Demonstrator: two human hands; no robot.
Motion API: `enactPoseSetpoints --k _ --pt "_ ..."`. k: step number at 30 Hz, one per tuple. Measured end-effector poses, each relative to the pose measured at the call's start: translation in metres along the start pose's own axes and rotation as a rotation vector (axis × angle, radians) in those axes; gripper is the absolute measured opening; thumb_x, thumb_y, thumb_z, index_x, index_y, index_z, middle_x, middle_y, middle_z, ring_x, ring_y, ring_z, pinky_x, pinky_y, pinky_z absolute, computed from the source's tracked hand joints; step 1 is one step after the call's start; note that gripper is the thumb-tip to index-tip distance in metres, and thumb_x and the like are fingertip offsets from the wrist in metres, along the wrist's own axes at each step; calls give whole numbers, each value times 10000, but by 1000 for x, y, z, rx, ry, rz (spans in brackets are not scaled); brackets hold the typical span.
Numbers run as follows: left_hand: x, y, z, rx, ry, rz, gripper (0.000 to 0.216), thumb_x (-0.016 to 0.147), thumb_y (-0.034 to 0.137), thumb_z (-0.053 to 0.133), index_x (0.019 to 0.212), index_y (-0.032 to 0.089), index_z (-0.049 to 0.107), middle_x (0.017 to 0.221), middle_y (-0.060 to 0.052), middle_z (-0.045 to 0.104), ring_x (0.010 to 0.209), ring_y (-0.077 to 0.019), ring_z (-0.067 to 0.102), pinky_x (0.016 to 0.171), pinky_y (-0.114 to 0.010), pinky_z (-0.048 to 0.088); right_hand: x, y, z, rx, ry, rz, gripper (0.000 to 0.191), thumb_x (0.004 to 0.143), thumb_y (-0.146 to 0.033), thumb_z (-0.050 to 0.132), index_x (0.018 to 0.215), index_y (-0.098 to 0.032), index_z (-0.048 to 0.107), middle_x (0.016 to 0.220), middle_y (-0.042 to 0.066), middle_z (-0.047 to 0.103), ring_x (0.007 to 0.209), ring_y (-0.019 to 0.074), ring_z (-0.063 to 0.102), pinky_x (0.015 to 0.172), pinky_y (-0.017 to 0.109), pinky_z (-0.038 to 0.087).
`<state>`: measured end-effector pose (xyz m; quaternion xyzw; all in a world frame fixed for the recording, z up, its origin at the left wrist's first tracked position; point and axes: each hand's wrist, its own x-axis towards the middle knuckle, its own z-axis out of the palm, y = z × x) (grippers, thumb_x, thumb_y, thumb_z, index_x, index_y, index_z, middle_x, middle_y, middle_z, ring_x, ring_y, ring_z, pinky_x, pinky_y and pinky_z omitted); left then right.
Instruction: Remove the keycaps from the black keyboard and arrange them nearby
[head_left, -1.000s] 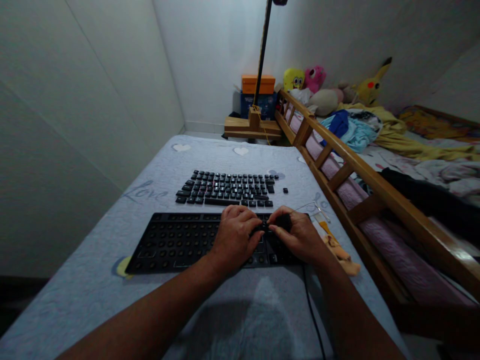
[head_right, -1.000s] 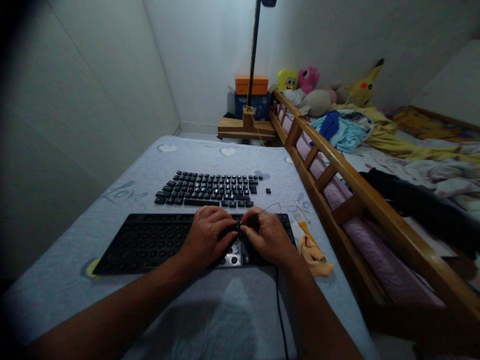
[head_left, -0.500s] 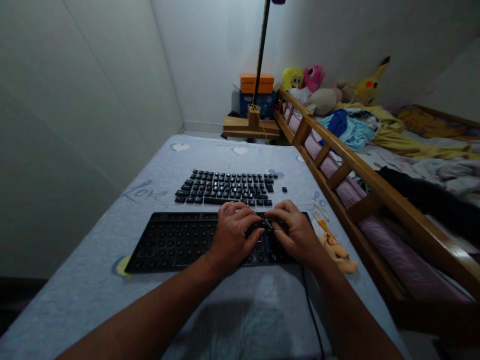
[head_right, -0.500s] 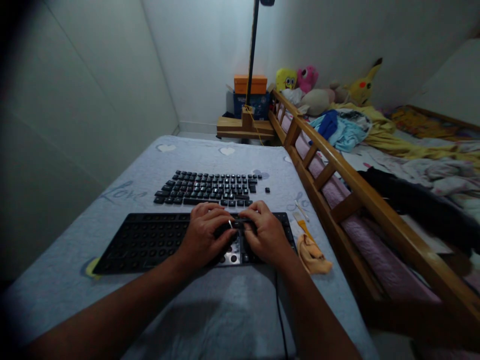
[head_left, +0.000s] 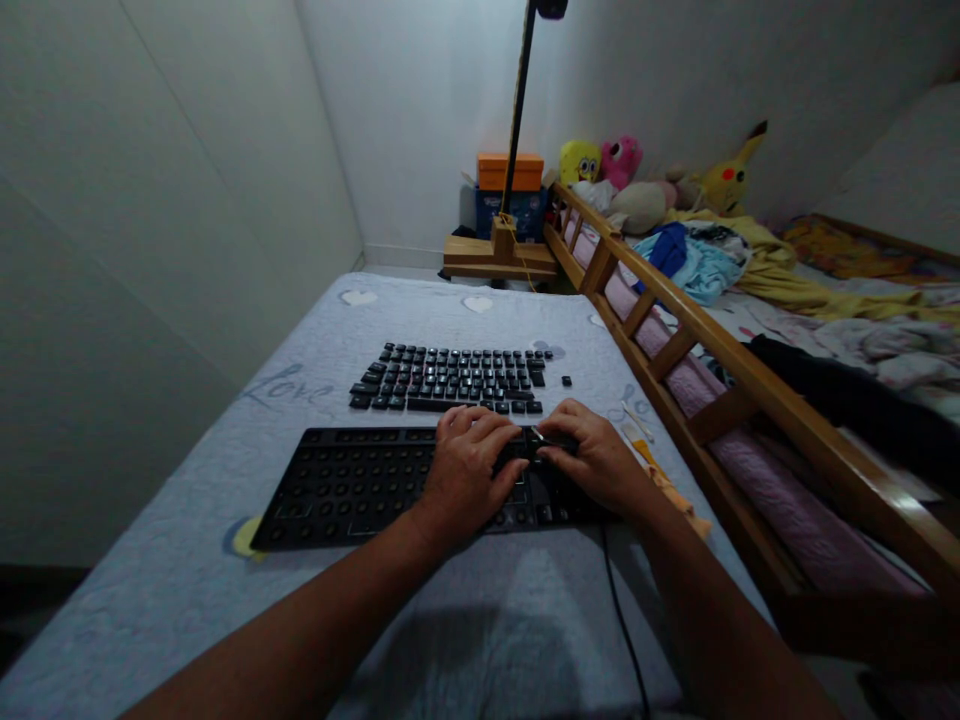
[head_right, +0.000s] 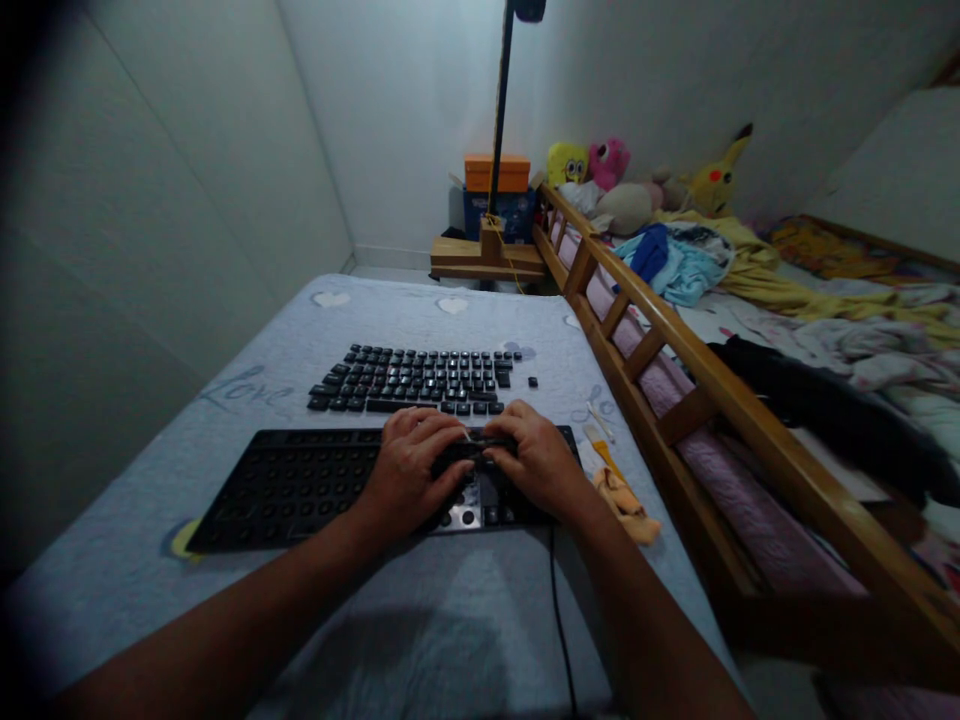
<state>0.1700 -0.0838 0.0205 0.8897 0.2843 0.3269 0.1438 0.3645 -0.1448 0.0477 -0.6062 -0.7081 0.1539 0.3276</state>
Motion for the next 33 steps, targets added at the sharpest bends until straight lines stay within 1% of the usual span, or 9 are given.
enactPoseSetpoints --k 2,4,6,8,12,20,33 --pt "-1 -1 3 54 -20 -14 309 843 299 686 1135 207 646 1172 -58 686 1142 -276 521 1066 -509 327 9 18 -12 -71 41 27 143 783 -128 663 898 -207 692 887 22 604 840 170 586 767 293 453" --pt "-1 -3 5 107 -50 -25 304 862 274 657 1157 204 633 1200 -64 677 1163 -284 514 1078 -523 314 21 42 -26 -186 95 113 130 771 -157 672 887 -201 709 879 27 618 818 175 586 762 295 446" --pt "-2 -4 6 152 -71 -32 279 879 231 622 1156 202 631 1205 -65 676 1165 -284 517 1080 -527 311 33 67 -38 -314 87 240 139 765 -176 683 897 -182 726 873 42 640 830 184 597 771 289 439" --pt "-2 -5 7 189 -90 -34 267 886 199 597 1151 197 631 1197 -68 679 1161 -286 522 1075 -526 315 43 87 -46 -422 45 363 144 791 -197 666 914 -170 736 886 52 669 828 180 607 754 267 430" --pt "-3 -6 8 233 -126 -40 240 895 177 566 1123 196 640 1157 -60 692 1149 -293 528 1066 -526 319 55 111 -47 -470 21 434 185 795 -186 650 948 -156 750 847 57 701 756 173 613 676 255 409" --pt "-3 -8 9 257 -135 -24 248 894 159 541 1117 196 644 1141 -59 695 1118 -288 543 1064 -523 317 64 129 -31 -515 11 487 199 774 -202 664 949 -195 758 862 50 729 751 162 624 636 236 398" --pt "-2 -7 8 261 -147 -17 248 895 145 530 1101 199 657 1133 -59 701 1091 -278 562 1064 -519 320 66 132 -27 -520 -8 495 204 779 -202 655 957 -187 754 852 53 730 740 162 619 619 245 380"
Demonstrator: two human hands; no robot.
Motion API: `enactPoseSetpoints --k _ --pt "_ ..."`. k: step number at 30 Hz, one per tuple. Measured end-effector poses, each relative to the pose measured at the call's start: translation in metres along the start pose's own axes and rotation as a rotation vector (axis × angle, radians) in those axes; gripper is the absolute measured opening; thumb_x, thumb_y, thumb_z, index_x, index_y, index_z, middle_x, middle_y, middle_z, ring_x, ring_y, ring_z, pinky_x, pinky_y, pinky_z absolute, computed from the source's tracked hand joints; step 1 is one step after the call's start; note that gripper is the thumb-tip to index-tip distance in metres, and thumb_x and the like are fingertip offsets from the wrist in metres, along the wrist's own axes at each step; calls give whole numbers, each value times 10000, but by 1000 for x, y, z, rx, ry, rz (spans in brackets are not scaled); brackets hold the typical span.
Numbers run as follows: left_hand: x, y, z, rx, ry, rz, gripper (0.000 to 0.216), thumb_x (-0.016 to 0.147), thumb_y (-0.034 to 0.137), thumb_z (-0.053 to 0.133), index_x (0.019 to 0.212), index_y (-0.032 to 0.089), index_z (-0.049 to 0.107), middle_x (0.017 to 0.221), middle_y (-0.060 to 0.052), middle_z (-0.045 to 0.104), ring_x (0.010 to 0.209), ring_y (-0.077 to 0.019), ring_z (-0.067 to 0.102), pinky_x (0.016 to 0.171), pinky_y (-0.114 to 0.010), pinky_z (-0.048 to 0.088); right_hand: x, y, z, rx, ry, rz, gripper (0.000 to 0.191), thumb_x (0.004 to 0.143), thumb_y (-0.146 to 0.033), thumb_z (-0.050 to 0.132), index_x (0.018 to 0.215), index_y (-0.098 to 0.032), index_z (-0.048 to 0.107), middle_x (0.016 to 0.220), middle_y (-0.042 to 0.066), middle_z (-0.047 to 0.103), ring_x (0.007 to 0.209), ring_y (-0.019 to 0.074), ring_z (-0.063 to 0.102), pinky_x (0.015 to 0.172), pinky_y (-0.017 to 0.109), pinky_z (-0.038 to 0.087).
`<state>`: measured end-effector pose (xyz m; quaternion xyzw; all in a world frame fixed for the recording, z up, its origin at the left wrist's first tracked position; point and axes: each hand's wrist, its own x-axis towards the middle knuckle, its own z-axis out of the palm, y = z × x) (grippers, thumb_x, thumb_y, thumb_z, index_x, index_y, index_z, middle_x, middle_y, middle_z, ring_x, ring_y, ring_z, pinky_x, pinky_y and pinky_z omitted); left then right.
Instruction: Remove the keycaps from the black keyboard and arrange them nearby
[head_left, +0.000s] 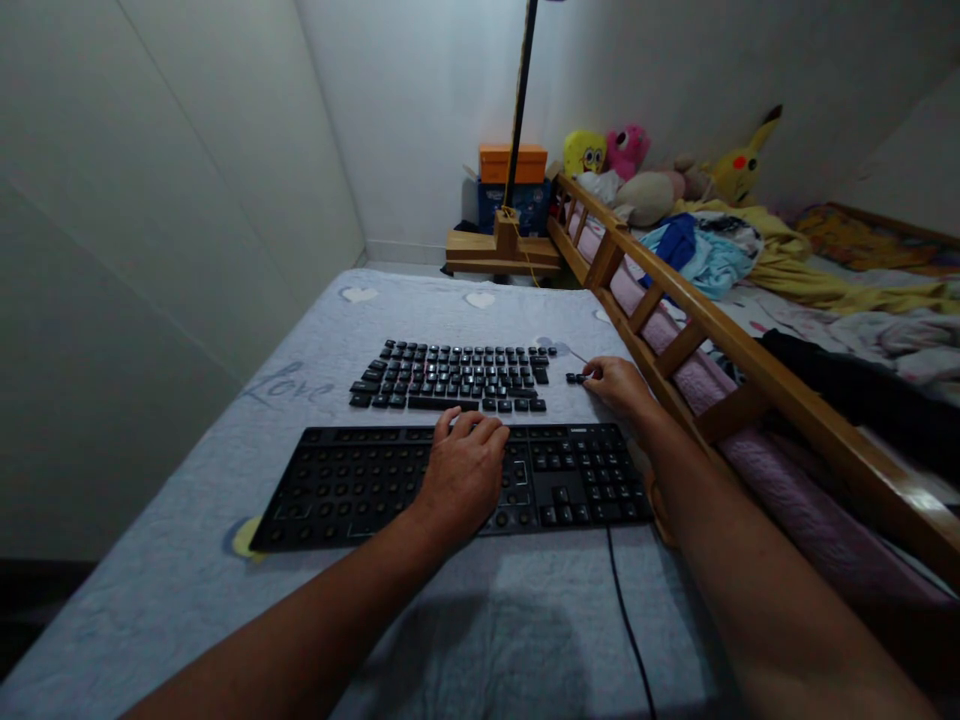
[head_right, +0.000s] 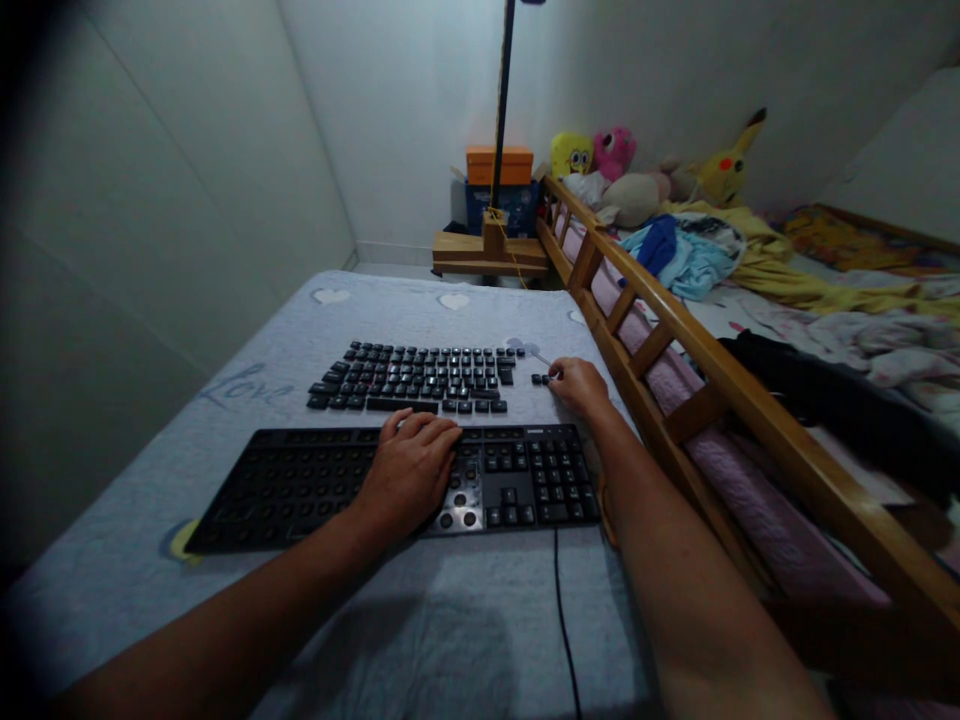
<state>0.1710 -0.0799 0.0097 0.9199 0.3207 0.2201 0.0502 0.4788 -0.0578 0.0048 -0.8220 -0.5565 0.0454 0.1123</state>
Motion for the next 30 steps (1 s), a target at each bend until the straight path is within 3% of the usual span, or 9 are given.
enactPoseSetpoints --k 30 --pt "0 1 -2 20 -15 8 225 885 151 547 1074 192 662 1101 -61 705 1087 -277 560 1078 -521 308 1 0 2 19 -14 -26 290 784 -166 635 1047 -194 753 885 51 742 778 167 639 677 243 408"
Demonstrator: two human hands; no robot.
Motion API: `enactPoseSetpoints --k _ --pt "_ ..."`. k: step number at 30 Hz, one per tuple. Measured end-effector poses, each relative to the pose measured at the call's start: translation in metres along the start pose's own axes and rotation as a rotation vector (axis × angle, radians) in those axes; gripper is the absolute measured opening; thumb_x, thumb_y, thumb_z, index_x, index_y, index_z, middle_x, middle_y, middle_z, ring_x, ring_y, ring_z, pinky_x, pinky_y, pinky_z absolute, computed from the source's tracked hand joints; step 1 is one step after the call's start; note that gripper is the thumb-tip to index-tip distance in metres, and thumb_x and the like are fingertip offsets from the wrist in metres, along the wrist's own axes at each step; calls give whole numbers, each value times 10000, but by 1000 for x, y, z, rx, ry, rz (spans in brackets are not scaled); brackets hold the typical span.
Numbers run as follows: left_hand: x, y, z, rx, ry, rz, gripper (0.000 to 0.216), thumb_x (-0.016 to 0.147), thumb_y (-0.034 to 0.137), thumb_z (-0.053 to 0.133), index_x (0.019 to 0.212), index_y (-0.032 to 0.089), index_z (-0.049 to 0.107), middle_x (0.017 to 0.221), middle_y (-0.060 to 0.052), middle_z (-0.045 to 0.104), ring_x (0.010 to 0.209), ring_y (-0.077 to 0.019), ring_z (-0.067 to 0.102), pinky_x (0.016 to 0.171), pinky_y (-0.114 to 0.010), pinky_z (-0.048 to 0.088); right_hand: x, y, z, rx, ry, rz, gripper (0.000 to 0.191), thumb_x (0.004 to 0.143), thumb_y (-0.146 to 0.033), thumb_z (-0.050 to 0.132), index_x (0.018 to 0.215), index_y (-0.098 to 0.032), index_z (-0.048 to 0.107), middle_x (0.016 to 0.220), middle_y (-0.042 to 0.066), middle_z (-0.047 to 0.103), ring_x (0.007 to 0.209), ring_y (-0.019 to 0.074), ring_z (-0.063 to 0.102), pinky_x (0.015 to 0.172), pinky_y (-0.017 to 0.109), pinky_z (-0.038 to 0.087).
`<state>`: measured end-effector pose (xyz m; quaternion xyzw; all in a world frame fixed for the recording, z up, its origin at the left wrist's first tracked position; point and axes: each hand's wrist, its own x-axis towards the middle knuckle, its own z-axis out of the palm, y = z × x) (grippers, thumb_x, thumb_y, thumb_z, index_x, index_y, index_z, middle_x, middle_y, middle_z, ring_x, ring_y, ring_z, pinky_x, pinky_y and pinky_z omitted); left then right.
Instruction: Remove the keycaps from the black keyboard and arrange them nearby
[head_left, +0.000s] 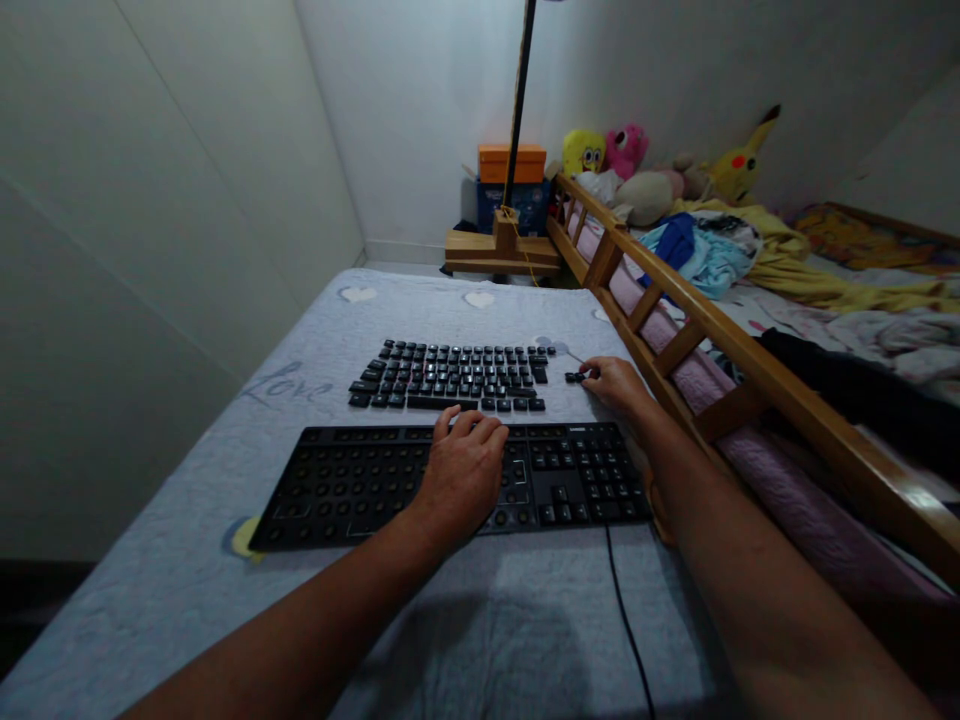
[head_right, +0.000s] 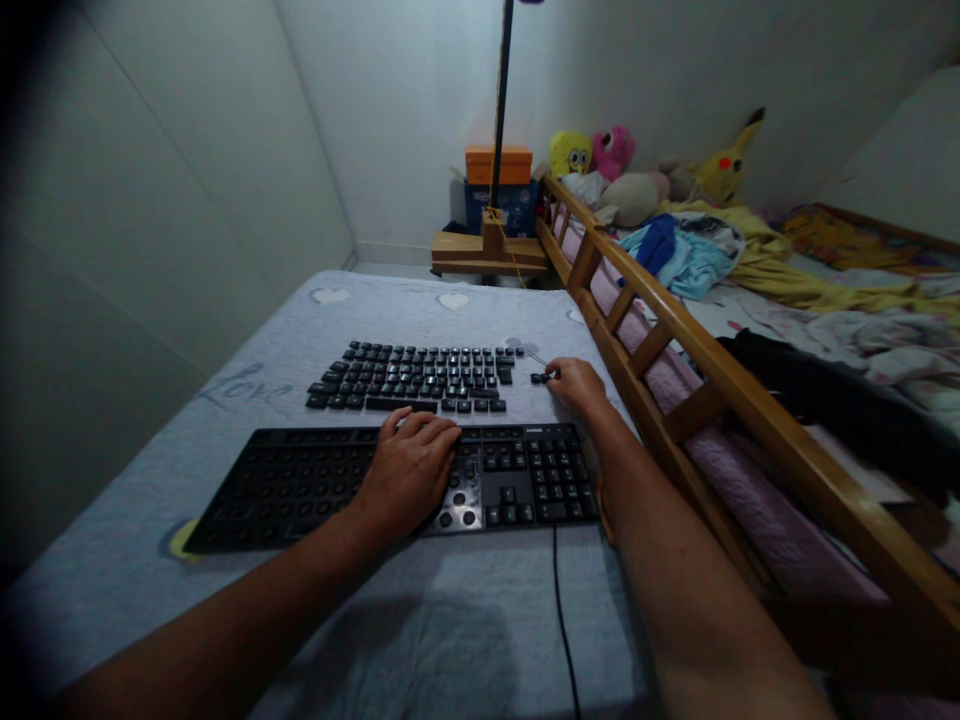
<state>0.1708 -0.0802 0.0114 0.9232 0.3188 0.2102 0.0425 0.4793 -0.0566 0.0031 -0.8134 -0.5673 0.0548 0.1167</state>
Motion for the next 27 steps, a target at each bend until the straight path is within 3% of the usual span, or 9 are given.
enactPoseSetpoints --k 12,21,24,27 --pt "1 0 0 22 -4 -5 211 892 166 565 1077 201 661 1107 -39 709 1095 -260 565 1079 -505 311 -1 -2 0 -2 27 3 259 788 -185 645 1022 -196 756 872 56 743 773 178 633 671 254 398" --pt "0 1 0 23 -4 -1 206 896 170 563 1074 198 662 1109 -45 708 1092 -261 566 1079 -503 315 -5 -4 -7 94 87 3 226 710 -185 675 920 -167 758 813 64 727 754 199 628 684 274 414" --pt "1 1 0 28 -1 -4 203 893 160 562 1066 197 663 1108 -43 708 1090 -261 566 1079 -501 314 -12 -8 -21 157 163 1 196 775 -235 582 854 -150 739 841 81 719 816 212 636 735 286 434" --pt "1 1 0 30 0 -2 197 894 164 562 1060 202 662 1102 -39 708 1087 -259 568 1077 -497 315 -29 -16 -40 299 283 20 319 850 -249 394 846 -147 696 842 80 692 801 198 628 710 285 453"
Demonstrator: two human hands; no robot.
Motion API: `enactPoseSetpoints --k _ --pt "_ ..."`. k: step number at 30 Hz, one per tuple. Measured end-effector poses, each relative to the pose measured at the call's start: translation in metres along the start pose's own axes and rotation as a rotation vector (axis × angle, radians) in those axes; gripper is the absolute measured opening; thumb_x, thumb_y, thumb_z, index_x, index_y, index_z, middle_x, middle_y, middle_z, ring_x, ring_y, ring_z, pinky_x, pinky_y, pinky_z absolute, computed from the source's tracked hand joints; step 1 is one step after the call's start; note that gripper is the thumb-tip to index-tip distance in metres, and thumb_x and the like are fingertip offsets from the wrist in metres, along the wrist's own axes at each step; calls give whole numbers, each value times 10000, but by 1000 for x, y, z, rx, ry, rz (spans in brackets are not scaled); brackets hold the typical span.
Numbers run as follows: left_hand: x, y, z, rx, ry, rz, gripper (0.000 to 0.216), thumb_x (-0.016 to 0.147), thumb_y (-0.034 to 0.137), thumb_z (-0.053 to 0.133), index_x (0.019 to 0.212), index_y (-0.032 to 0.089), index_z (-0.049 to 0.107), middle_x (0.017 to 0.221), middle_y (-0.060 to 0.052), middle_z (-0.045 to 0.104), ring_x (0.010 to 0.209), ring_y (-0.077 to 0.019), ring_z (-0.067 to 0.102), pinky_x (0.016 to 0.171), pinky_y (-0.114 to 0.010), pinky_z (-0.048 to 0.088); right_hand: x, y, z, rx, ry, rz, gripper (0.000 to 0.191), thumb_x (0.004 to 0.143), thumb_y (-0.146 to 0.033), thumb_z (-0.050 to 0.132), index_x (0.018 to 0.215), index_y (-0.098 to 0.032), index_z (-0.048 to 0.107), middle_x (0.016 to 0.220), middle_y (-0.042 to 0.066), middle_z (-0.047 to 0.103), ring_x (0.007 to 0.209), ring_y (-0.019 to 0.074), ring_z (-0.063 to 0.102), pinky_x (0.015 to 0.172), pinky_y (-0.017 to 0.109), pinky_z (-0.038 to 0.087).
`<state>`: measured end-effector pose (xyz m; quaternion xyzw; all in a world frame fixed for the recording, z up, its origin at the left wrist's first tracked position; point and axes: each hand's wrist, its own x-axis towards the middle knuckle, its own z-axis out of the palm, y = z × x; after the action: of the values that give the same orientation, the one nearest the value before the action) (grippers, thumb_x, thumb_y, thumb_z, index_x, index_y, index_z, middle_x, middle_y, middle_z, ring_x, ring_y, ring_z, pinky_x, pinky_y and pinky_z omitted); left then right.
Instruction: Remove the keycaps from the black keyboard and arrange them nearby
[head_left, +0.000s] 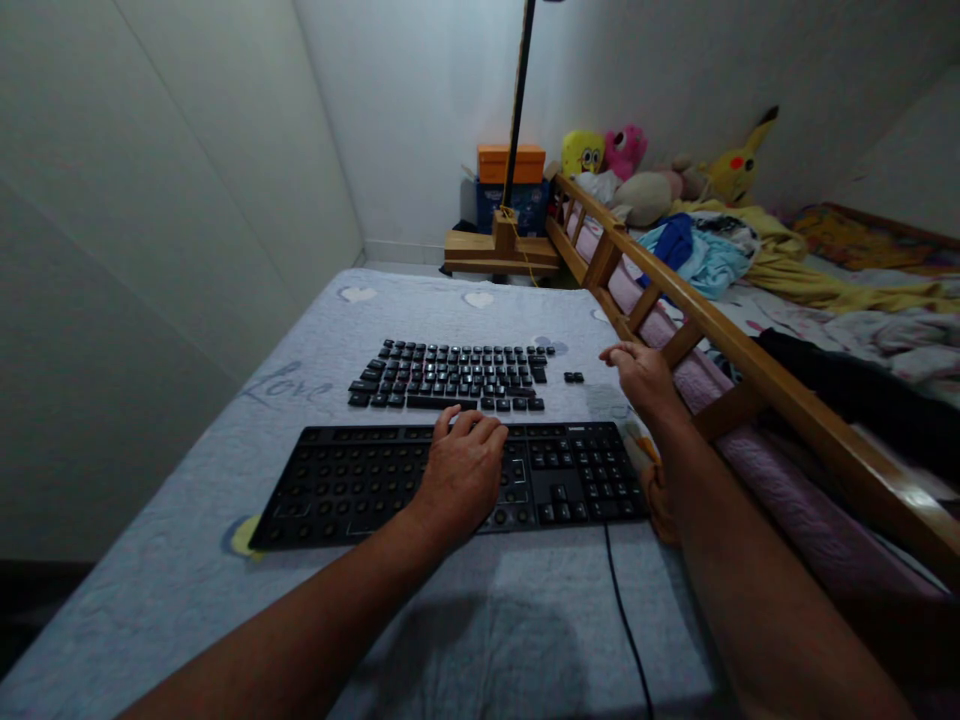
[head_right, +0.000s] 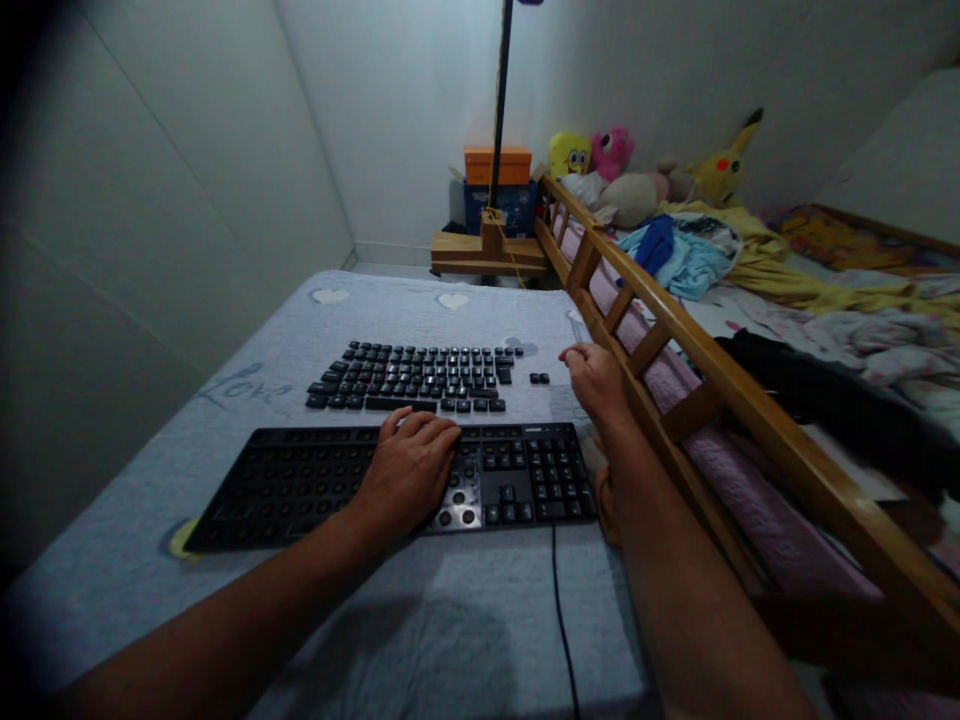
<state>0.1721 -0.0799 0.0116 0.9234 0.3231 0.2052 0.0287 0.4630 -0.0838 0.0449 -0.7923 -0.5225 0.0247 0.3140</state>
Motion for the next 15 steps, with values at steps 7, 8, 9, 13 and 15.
enactPoseSetpoints --k 7,8,9,13,15 --pt "-1 -1 1 -6 -15 11 217 895 157 554 1085 205 645 1123 -48 702 1067 -255 590 1070 -499 316 -69 -41 -30 538 7 -19 332 918 -349 370 791 -194 634 624 -12 503 559 137 460 516 258 349" --pt "-1 -1 1 -6 -17 12 220 895 156 552 1089 204 643 1130 -49 701 1066 -254 593 1070 -499 316 -79 -44 -30 561 -66 6 327 936 -378 374 830 -199 627 581 -32 453 517 130 417 486 256 317" --pt "-1 -1 1 -4 -18 13 222 895 156 551 1092 203 641 1137 -50 700 1069 -254 594 1071 -500 315 -88 -46 -28 570 -130 31 319 947 -406 388 869 -202 620 561 -47 419 496 126 387 468 254 292" --pt "-1 -1 2 -1 -22 16 214 901 163 545 1088 197 643 1145 -49 698 1072 -255 595 1077 -501 308 -107 -44 -19 456 -212 2 267 944 -406 456 848 -204 602 646 -29 510 602 133 492 563 251 367" --pt "-1 -1 2 2 -22 17 217 903 164 542 1091 197 643 1145 -49 698 1068 -253 596 1080 -502 305 -110 -43 -15 347 -197 -49 207 911 -364 517 812 -201 598 705 -12 571 685 151 548 634 259 398"
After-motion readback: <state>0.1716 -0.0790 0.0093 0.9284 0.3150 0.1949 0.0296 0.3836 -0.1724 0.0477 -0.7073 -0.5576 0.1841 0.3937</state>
